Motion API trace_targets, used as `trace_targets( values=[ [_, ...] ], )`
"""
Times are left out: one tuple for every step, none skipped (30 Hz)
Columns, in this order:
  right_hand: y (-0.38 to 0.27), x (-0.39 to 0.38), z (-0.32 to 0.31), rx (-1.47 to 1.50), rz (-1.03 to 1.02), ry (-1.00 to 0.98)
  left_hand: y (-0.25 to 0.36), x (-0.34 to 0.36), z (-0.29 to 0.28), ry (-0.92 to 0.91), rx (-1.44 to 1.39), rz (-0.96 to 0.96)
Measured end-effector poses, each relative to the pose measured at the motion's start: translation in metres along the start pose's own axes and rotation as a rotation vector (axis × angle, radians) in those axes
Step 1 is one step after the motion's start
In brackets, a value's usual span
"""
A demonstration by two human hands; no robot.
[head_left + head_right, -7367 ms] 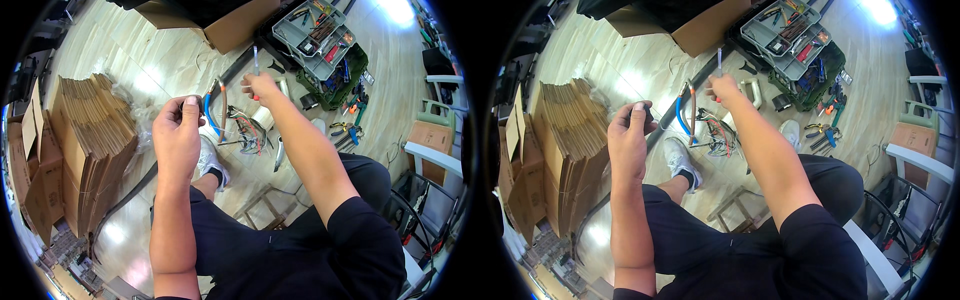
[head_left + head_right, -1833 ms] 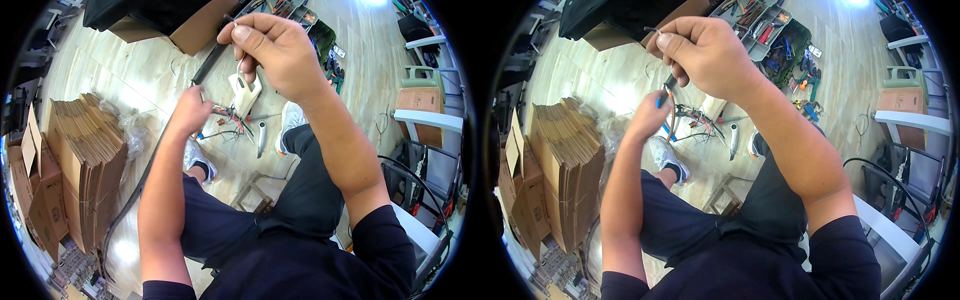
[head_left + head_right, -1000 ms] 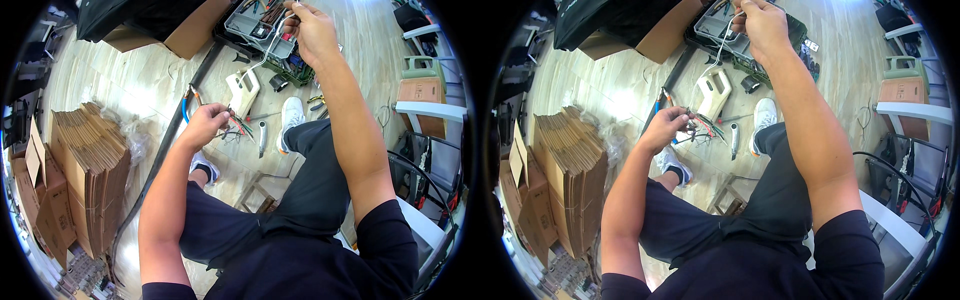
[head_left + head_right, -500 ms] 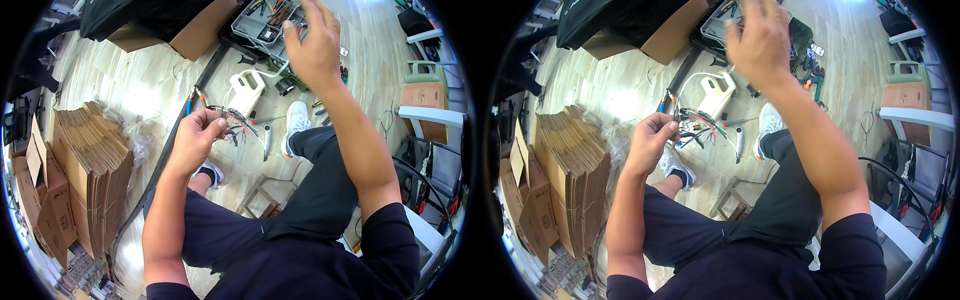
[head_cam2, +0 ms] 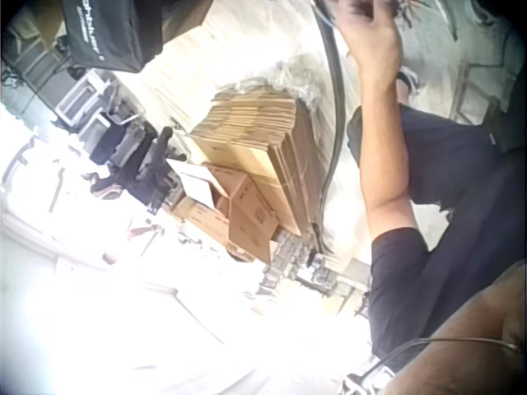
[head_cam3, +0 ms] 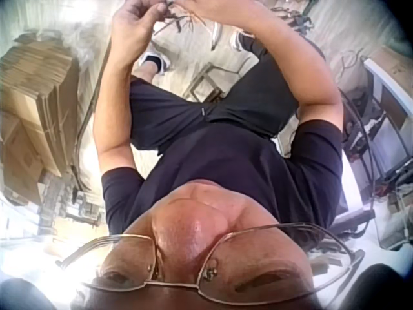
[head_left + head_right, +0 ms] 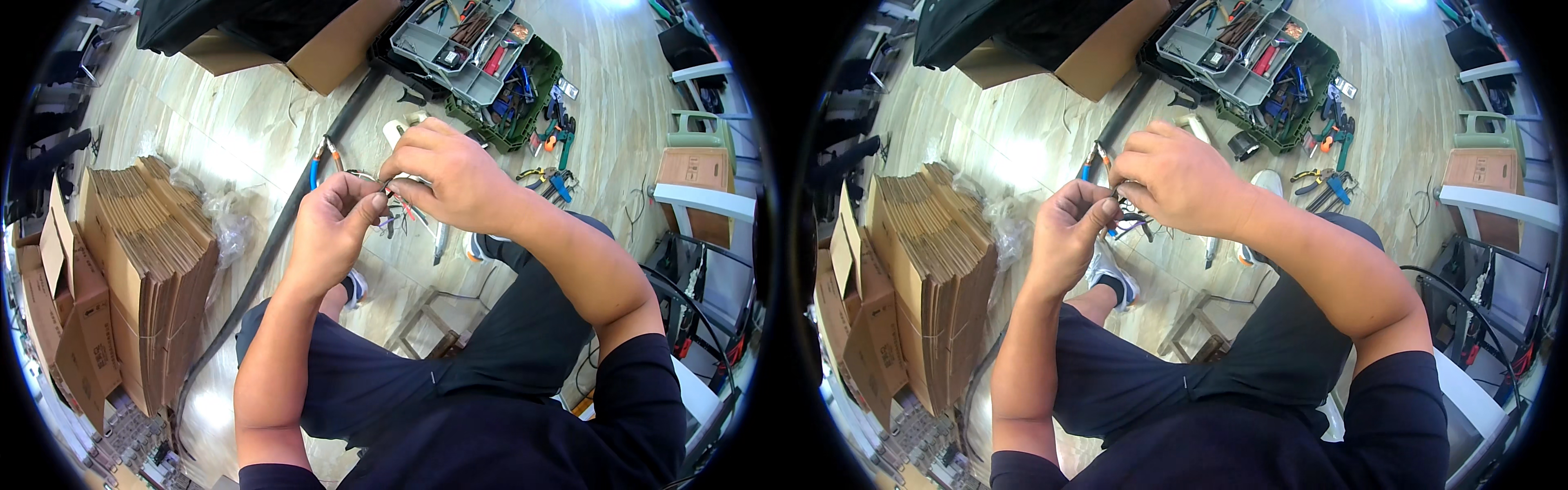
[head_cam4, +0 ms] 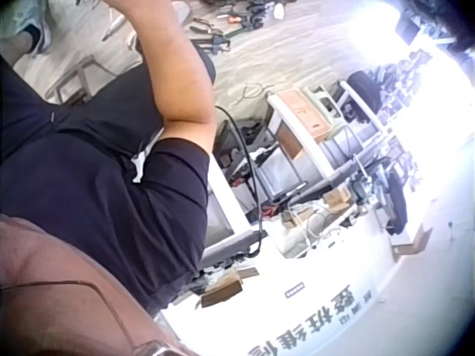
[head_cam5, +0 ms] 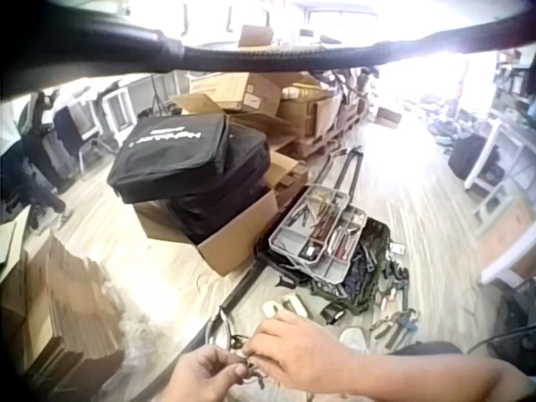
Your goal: The person strips insulation from the ends of wires using a wire stripper and joins the copper strands by hand.
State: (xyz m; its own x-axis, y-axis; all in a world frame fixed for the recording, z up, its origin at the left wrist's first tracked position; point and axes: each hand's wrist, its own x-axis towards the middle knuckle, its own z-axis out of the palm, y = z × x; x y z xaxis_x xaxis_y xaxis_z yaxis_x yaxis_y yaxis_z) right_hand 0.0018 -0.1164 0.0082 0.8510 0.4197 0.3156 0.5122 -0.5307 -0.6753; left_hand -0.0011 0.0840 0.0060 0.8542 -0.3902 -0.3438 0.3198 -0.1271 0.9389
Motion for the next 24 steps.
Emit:
trace_targets(
  values=[
    [0.0,0.0,0.0,0.026,0.009,-0.004,0.0,0.0,0.0,-0.004,0.005,0.008],
    [0.001,0.0,0.0,0.042,0.024,-0.01,0.0,0.0,0.0,-0.004,0.005,0.009],
    [0.001,0.0,0.001,0.058,0.04,-0.015,0.0,0.0,-0.001,-0.003,0.005,0.01],
    [0.001,0.0,0.001,0.074,0.056,-0.02,0.001,0.0,-0.001,-0.002,0.004,0.012],
    [0.002,0.0,0.001,0.075,0.062,-0.026,0.001,0.0,-0.001,-0.01,0.011,0.016],
    [0.003,0.0,0.0,0.075,0.068,-0.031,0.002,0.0,0.0,-0.017,0.017,0.021],
    [0.004,0.0,-0.001,0.076,0.072,-0.037,0.002,-0.001,0.0,-0.023,0.023,0.027],
    [0.004,0.0,-0.001,0.074,0.076,-0.035,0.002,0.0,0.0,-0.028,0.035,0.025],
    [0.003,-0.001,-0.001,0.071,0.08,-0.033,0.001,0.0,0.001,-0.033,0.046,0.024],
    [0.003,-0.002,-0.001,0.07,0.083,-0.03,0.0,0.0,0.001,-0.037,0.059,0.022],
    [0.002,-0.003,0.0,0.069,0.078,-0.02,-0.001,0.001,0.002,-0.026,0.065,0.022],
    [0.002,-0.003,0.001,0.068,0.074,-0.011,-0.003,0.001,0.003,-0.015,0.071,0.022],
    [0.001,-0.003,0.001,0.066,0.07,0.001,-0.004,0.002,0.004,-0.006,0.078,0.024],
    [0.001,-0.004,-0.001,0.061,0.078,-0.006,-0.003,0.002,0.006,0.007,0.077,0.016],
    [0.001,-0.005,-0.003,0.055,0.084,-0.015,-0.001,0.002,0.009,0.02,0.075,0.01],
    [0.002,-0.004,-0.004,0.058,0.09,-0.018,0.002,0.003,0.011,0.036,0.082,-0.001],
    [0.004,-0.004,-0.005,0.091,0.106,-0.03,0.003,0.005,0.013,0.049,0.07,-0.006],
    [0.006,-0.004,-0.006,0.123,0.119,-0.044,0.003,0.006,0.016,0.064,0.056,-0.01],
    [0.006,-0.002,-0.007,0.148,0.125,-0.058,0.004,0.006,0.016,0.082,0.041,-0.003],
    [0.004,0.004,-0.008,0.117,0.119,-0.063,0.005,0.007,0.012,0.083,0.065,0.047],
    [0.002,0.003,-0.009,0.086,0.11,-0.073,0.0,0.006,0.011,0.083,0.066,0.06],
    [-0.003,0.007,-0.006,0.067,0.077,-0.077,-0.016,0.01,0.005,0.083,0.082,0.082],
    [-0.008,0.009,-0.003,0.032,0.092,-0.088,-0.029,0.012,0.002,0.11,0.14,0.162],
    [-0.008,0.008,-0.004,-0.007,0.102,-0.093,-0.019,0.011,0.001,0.057,0.176,0.106]
  ],
)
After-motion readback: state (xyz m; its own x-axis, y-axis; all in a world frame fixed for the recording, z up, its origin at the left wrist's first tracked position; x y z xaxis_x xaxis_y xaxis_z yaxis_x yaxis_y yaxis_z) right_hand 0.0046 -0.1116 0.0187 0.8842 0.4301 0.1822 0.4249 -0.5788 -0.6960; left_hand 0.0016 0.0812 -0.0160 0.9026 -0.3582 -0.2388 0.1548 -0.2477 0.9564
